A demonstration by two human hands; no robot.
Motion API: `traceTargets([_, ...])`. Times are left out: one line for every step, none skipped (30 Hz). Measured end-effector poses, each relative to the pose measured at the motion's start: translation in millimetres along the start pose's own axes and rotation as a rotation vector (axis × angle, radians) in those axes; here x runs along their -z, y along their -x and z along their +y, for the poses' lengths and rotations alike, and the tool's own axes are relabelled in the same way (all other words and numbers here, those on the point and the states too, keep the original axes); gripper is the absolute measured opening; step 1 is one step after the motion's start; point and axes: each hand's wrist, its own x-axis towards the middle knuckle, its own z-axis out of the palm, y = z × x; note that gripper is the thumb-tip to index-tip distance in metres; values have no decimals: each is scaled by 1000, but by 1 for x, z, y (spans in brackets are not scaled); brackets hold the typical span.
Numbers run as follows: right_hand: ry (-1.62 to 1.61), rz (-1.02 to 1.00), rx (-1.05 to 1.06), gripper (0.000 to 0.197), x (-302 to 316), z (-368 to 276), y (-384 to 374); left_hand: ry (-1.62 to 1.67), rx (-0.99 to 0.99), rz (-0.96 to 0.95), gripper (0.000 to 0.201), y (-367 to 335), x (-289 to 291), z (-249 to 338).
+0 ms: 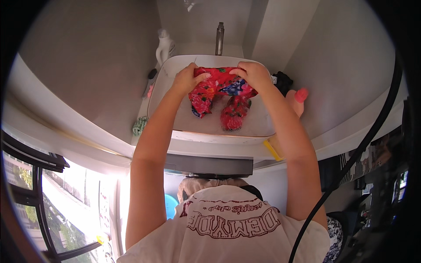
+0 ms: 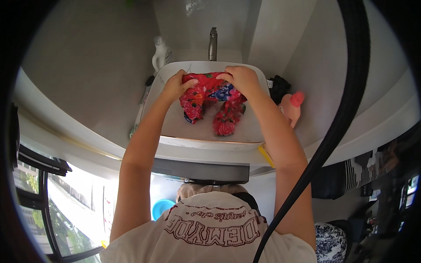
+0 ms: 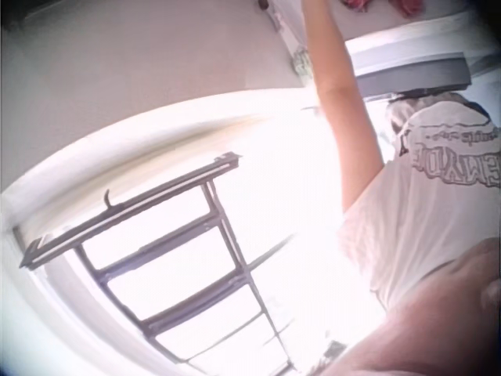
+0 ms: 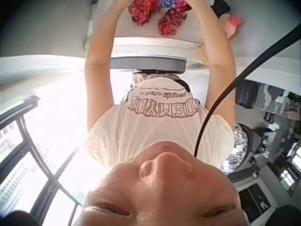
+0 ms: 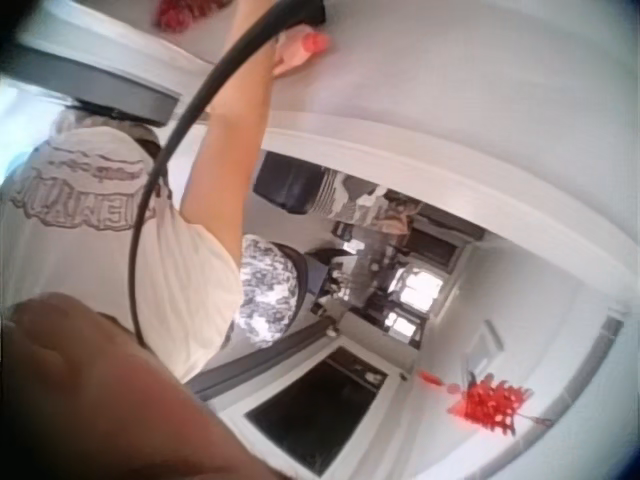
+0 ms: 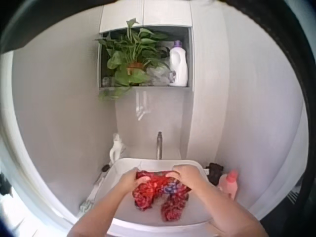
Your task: The person stands at a bathroom sink and pours liquid detergent from a white bottle and a pink bottle into the basin. They then pick up a red floral garment and wash it by hand, scrubbing and wringing the fabric in the soapy water.
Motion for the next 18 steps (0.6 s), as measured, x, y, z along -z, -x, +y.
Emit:
traceTargets([0,-43,36,40,6,-2,-1,-10,-34,20,56,0,5,-5])
traceTargets([-1,-86,72,40,12,-4,-3,-20,-68,40,57,0,9,-8])
traceTargets([32,-124,62,43,21,-9,-1,30,-41,42,56,0,11,-11])
traceTargets([67,-161,76,46,19,-5,2,79,-14,42,56,0,12,-13])
traceTargets([102,-198,90,48,14,2,5,129,13,43,56,1,12,-15])
traceTargets([133,-233,101,51,13,4,7,74,-10,91,57,3,9,-17])
traceTargets([268,-488,-17,51,14,5,2,19,-33,139,57,5,4,-17])
traceTargets([253,-502,-56,50,14,6,3,-36,-56,187,58,7,0,-18])
traceTargets([236,-514,-100,49,15,6,6,-68,-32,189,58,9,-1,-20])
traceTargets([219,-524,-143,48,16,6,8,-99,-8,192,58,11,-2,-23])
traceTargets([-19,-486,-180,46,13,17,11,-130,16,195,58,14,-2,-26])
traceTargets([-253,-438,-224,44,8,36,18,-103,24,202,59,14,-3,-27])
traceTargets([-493,-388,-257,42,7,39,21,-84,40,211,60,17,-2,-31])
traceTargets([-563,-338,-277,42,4,41,23,-65,55,220,61,18,-2,-35])
traceTargets([-635,-289,-294,41,5,33,25,-74,43,238,61,19,1,-34])
traceTargets([-707,-240,-311,41,8,27,26,-84,31,255,61,20,4,-34])
traceTargets([-597,-248,-250,38,14,25,19,-93,20,273,61,20,7,-34])
traceTargets([-647,-195,-248,37,16,24,16,-78,18,291,61,20,10,-34])
